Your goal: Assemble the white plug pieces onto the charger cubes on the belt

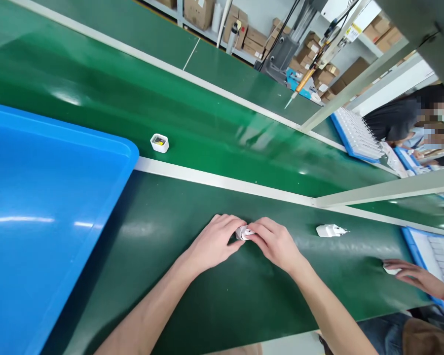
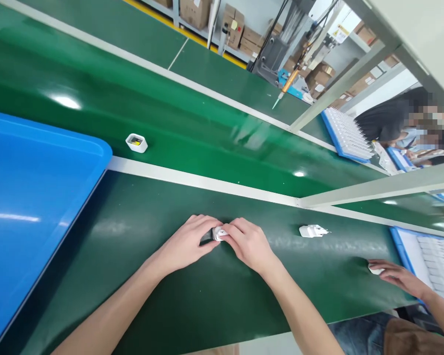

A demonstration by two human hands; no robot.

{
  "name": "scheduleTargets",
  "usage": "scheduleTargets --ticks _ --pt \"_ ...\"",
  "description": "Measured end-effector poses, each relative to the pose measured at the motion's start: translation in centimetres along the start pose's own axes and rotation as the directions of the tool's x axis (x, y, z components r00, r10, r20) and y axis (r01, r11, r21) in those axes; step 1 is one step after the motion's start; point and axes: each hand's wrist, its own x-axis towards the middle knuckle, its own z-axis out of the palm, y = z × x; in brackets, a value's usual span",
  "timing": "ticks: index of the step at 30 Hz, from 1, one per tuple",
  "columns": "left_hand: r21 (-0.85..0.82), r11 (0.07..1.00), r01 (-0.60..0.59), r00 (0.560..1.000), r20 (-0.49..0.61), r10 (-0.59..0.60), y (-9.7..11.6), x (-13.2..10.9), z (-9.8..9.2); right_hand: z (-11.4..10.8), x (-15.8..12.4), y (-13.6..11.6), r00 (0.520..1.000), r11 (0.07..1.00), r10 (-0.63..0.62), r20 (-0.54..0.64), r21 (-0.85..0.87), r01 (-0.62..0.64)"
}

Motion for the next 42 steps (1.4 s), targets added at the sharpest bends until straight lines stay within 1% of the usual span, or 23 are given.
scheduleTargets --ticks 4,6,10,16,20,22,24,25,27,28,30,32,35,38,42 --pt "0.058 0.998 -0.009 0.999 -0.036 0.011 -0.2 0.1 0.8 -0.5 0.4 -0.5 0.998 0.991 -0.041 0.045 -0.129 0.046" --pt "0.054 0.998 -0.015 0.998 -0.052 0.018 -0.3 0.2 1.0 -0.4 0.4 -0.5 0.997 0.991 -0.049 0.063 -0.119 0.056" --pt "0.044 0.999 -0.021 0.998 -0.064 0.023 -0.3 0.1 1.1 0.2 0.1 -0.4 0.998 0.998 -0.028 0.056 -0.052 0.031" --pt "0.042 0.999 -0.018 0.999 -0.046 0.020 0.0 0.3 0.9 1.1 -0.3 -0.2 0.998 0.996 -0.035 0.043 -0.084 0.039" --pt "0.070 0.997 -0.016 0.999 -0.044 0.019 0.2 0.4 0.8 0.6 0.4 -0.3 0.996 0.997 0.002 0.089 -0.076 0.005" --pt "0.041 0.999 0.018 0.999 -0.032 -0.017 0.2 0.4 0.6 0.0 1.0 -0.3 0.991 0.999 0.043 0.126 -0.005 -0.043" --pt "-0.053 0.993 0.103 0.995 0.000 -0.103 0.4 0.1 0.2 -0.7 1.5 -0.1 0.978 0.978 0.107 0.179 0.156 -0.135" --pt "-0.120 0.981 0.154 0.988 0.020 -0.153 0.5 -0.1 -0.1 -1.1 1.6 -0.1 0.967 0.947 0.142 0.210 0.257 -0.195" --pt "-0.268 0.937 0.225 0.974 0.055 -0.218 0.7 -0.5 -0.6 -1.8 1.7 0.0 0.942 0.844 0.204 0.268 0.439 -0.308" --pt "-0.338 0.912 0.231 0.973 0.059 -0.225 0.9 -0.7 -0.8 -2.1 1.6 -0.1 0.932 0.792 0.226 0.284 0.504 -0.345" --pt "-0.447 0.870 0.208 0.977 0.054 -0.206 1.4 -1.0 -1.0 -2.7 1.4 -0.4 0.923 0.714 0.248 0.293 0.589 -0.379" --pt "-0.510 0.841 0.184 0.981 0.046 -0.187 1.9 -1.2 -1.2 -3.2 1.1 -0.8 0.924 0.672 0.254 0.286 0.635 -0.381" --pt "-0.543 0.822 0.175 0.983 0.047 -0.178 2.4 -1.1 -1.4 -3.7 0.8 -1.4 0.922 0.650 0.260 0.287 0.654 -0.387" --pt "-0.545 0.821 0.168 0.984 0.049 -0.168 2.6 -1.1 -1.5 -3.9 0.8 -1.6 0.921 0.665 0.257 0.292 0.638 -0.388" --pt "-0.545 0.819 0.178 0.983 0.063 -0.171 2.4 -1.2 -1.2 -3.7 1.2 -1.7 0.910 0.714 0.274 0.312 0.568 -0.410"
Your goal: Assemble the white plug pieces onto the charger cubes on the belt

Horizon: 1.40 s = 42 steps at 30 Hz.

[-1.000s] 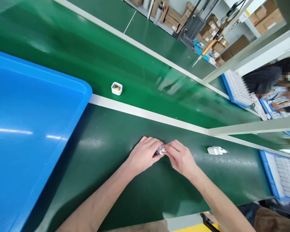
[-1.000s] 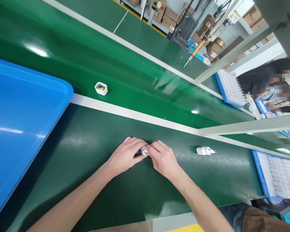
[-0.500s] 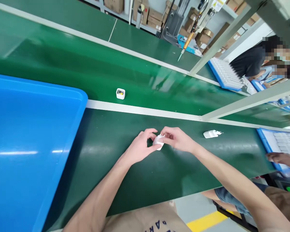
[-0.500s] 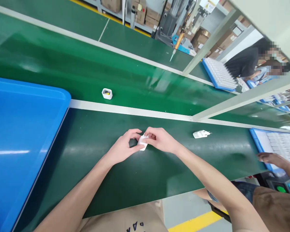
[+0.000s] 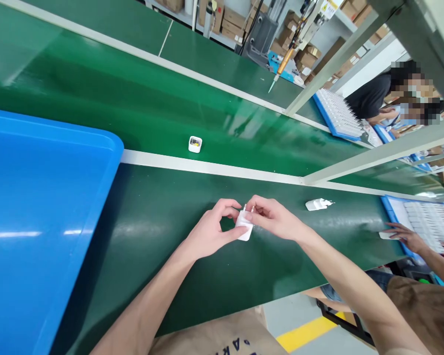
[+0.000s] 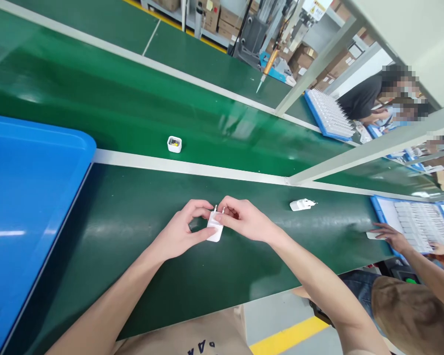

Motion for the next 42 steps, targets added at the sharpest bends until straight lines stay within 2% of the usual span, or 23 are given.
scheduleTargets --ticks 3,6,9,12,16,22,26,34,37,39,42 --pt "0.062 0.998 -0.001 1.000 -0.011 0.002 -0.9 0.1 0.2 0.2 0.4 0.4 0.999 0.994 -0.014 0.041 -0.112 0.019" --pt "0.246 0.969 -0.012 1.000 -0.014 0.016 -1.8 0.3 0.2 0.7 0.5 1.6 0.991 0.945 -0.099 0.085 -0.305 0.120" --pt "0.387 0.921 -0.054 0.998 0.038 0.043 -2.4 0.5 0.1 1.4 0.4 3.4 0.972 0.809 -0.205 0.113 -0.539 0.233" --pt "0.401 0.913 -0.074 0.996 0.077 0.047 -2.5 0.6 0.0 1.6 0.5 4.8 0.930 0.672 -0.330 0.162 -0.652 0.352" --pt "0.367 0.928 -0.058 0.996 0.089 0.027 -2.5 0.6 -0.2 1.5 1.5 5.0 0.885 0.638 -0.400 0.237 -0.622 0.455" --pt "0.319 0.941 -0.115 0.989 0.121 0.080 -2.8 0.2 -0.4 1.7 2.1 4.3 0.885 0.612 -0.367 0.288 -0.642 0.462" --pt "0.300 0.947 -0.113 0.989 0.127 0.077 -2.4 0.2 -0.3 1.8 2.0 4.4 0.880 0.574 -0.355 0.317 -0.669 0.472" --pt "0.349 0.934 -0.081 0.991 0.126 0.039 -2.2 0.1 -0.4 1.7 2.3 5.4 0.867 0.550 -0.376 0.327 -0.674 0.493" --pt "0.379 0.921 -0.091 0.990 0.130 0.045 -2.3 -0.1 -0.4 1.8 2.5 5.5 0.866 0.568 -0.363 0.343 -0.655 0.498" --pt "0.403 0.909 -0.105 0.991 0.121 0.061 -2.4 0.0 -0.6 1.9 2.7 5.6 0.851 0.559 -0.398 0.344 -0.644 0.522" --pt "0.437 0.892 -0.114 0.991 0.114 0.070 -2.4 0.3 -0.8 2.1 2.9 5.8 0.828 0.519 -0.494 0.265 -0.674 0.526"
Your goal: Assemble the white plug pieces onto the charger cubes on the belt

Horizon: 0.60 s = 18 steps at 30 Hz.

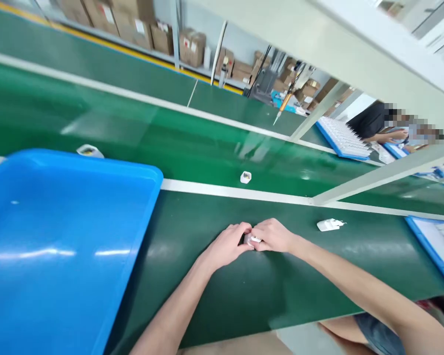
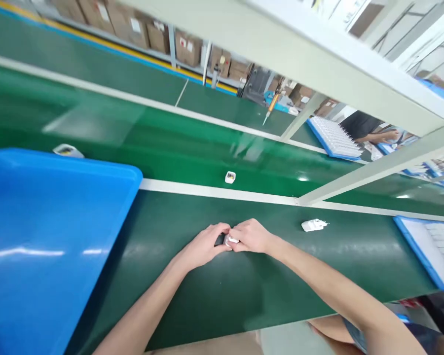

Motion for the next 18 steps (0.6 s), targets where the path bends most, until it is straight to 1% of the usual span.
scheduleTargets --ticks 4,7,10,13,15,18 --pt "0.069 0.997 -0.019 1.000 0.009 0.019 0.3 0.2 0.2 0.6 -0.7 -0.2 0.990 1.000 0.013 -0.142 -0.011 -0.015" --pt "0.117 0.993 0.003 1.000 0.008 -0.004 0.8 0.3 0.3 1.2 -1.6 -0.4 0.974 0.998 0.063 -0.219 0.043 -0.055" --pt "0.158 0.987 0.040 0.999 0.026 -0.045 1.3 0.7 0.2 2.2 -2.4 -0.7 0.935 0.980 0.181 -0.306 0.132 -0.147" --pt "0.165 0.984 0.066 0.997 0.038 -0.073 1.4 1.2 0.1 3.0 -3.1 -1.0 0.886 0.960 0.260 -0.385 0.198 -0.196" --pt "0.155 0.985 0.079 0.996 0.029 -0.084 1.2 1.4 0.2 2.9 -3.4 -1.2 0.866 0.960 0.265 -0.424 0.196 -0.198" --pt "0.171 0.982 0.078 0.996 0.029 -0.084 1.1 1.6 0.3 2.2 -3.8 -1.2 0.869 0.971 0.234 -0.435 0.148 -0.188"
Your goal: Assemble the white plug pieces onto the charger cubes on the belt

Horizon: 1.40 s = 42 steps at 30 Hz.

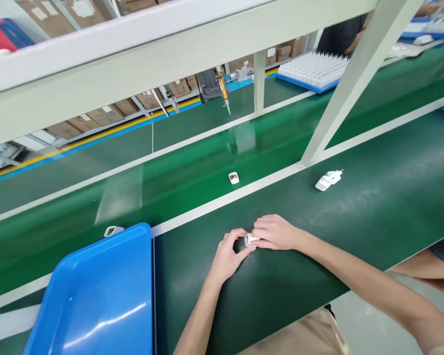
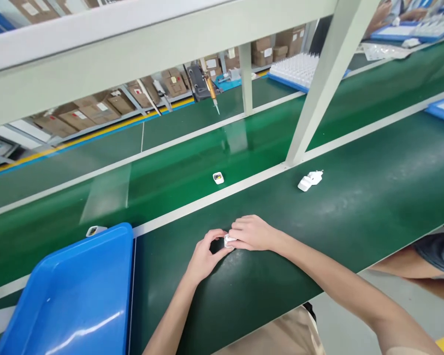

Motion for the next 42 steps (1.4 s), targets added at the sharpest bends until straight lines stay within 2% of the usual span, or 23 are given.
scheduleTargets --ticks 2,5,7,9,12,13,15,17,20,22,23,25,26,27,29,31,34,36,38,40,42 --pt "0.022 1.000 -0.010 1.000 0.001 0.010 0.0 0.1 0.1 -0.5 0.1 -0.1 0.999 0.998 0.048 0.011 0.040 -0.048" --pt "0.027 1.000 0.002 1.000 -0.024 -0.001 0.1 0.3 0.3 -0.8 0.2 -0.3 0.979 0.955 0.201 0.018 0.218 -0.200" --pt "0.011 1.000 0.013 0.999 -0.031 -0.012 0.3 0.3 0.4 -0.9 0.1 -0.3 0.959 0.889 0.282 0.033 0.366 -0.274" --pt "-0.001 1.000 0.020 1.000 -0.022 -0.020 0.5 0.0 0.4 -1.0 -0.1 0.1 0.925 0.767 0.377 0.055 0.541 -0.345" --pt "0.006 0.999 0.044 0.998 0.039 -0.044 0.9 -0.6 -0.4 -1.5 -0.4 1.3 0.814 0.495 0.580 0.032 0.779 -0.384" --pt "0.010 0.998 0.054 0.996 0.069 -0.055 1.0 -0.5 -0.8 -1.7 -0.4 2.0 0.770 0.437 0.638 0.002 0.823 -0.364" --pt "0.002 0.998 0.059 0.992 0.116 -0.059 1.1 0.8 -1.7 -1.9 -0.5 3.4 0.683 0.390 0.727 -0.071 0.861 -0.325" --pt "0.004 1.000 0.020 0.998 0.061 -0.020 1.1 4.1 -2.5 -2.0 -0.6 5.0 0.620 0.397 0.774 -0.130 0.862 -0.315" --pt "0.155 0.986 -0.067 0.986 -0.139 0.089 1.4 12.4 -2.7 -1.7 -0.7 6.7 0.570 0.399 0.805 -0.166 0.863 -0.311" --pt "0.307 0.950 -0.052 0.989 -0.117 0.092 1.9 18.1 -2.4 -1.5 -0.8 7.2 0.570 0.401 0.805 -0.167 0.860 -0.315" --pt "0.329 0.943 -0.047 0.990 -0.107 0.086 2.2 20.5 -2.2 -1.4 -0.8 7.4 0.575 0.406 0.801 -0.166 0.857 -0.318" --pt "0.347 0.937 -0.042 0.993 -0.089 0.077 2.9 23.4 -1.8 -1.4 -0.9 7.4 0.587 0.422 0.792 -0.167 0.845 -0.328" --pt "0.343 0.938 -0.049 0.992 -0.093 0.086 3.2 23.8 -1.6 -1.4 -0.8 7.3 0.594 0.433 0.787 -0.169 0.837 -0.335" --pt "0.345 0.937 -0.059 0.990 -0.098 0.099 3.6 23.5 -1.4 -1.5 -0.8 7.2 0.600 0.445 0.781 -0.172 0.827 -0.342" --pt "0.356 0.931 -0.081 0.985 -0.113 0.129 3.9 21.1 -1.1 -1.8 -0.8 6.9 0.615 0.473 0.768 -0.176 0.804 -0.360" --pt "0.375 0.923 -0.085 0.980 -0.137 0.146 3.8 17.1 -0.9 -2.0 -0.9 6.4 0.642 0.505 0.748 -0.169 0.772 -0.386" --pt "0.416 0.908 -0.039 0.977 -0.175 0.122 3.0 11.1 -0.4 -2.0 -1.0 4.9 0.707 0.564 0.696 -0.124 0.703 -0.432" --pt "0.431 0.902 0.008 0.976 -0.198 0.086 2.3 8.5 -0.1 -1.9 -1.1 3.8 0.747 0.608 0.659 -0.090 0.649 -0.458" --pt "0.411 0.911 0.031 0.978 -0.200 0.057 1.6 7.1 0.1 -1.8 -1.0 2.7 0.767 0.643 0.638 -0.069 0.595 -0.482" --pt "0.364 0.931 0.032 0.978 -0.204 0.046 0.9 6.6 0.3 -1.8 -0.7 1.7 0.779 0.696 0.621 -0.083 0.515 -0.500" --pt "0.339 0.941 0.005 0.972 -0.223 0.075 0.2 6.5 0.6 -2.1 -0.2 1.0 0.812 0.774 0.573 -0.114 0.402 -0.490"
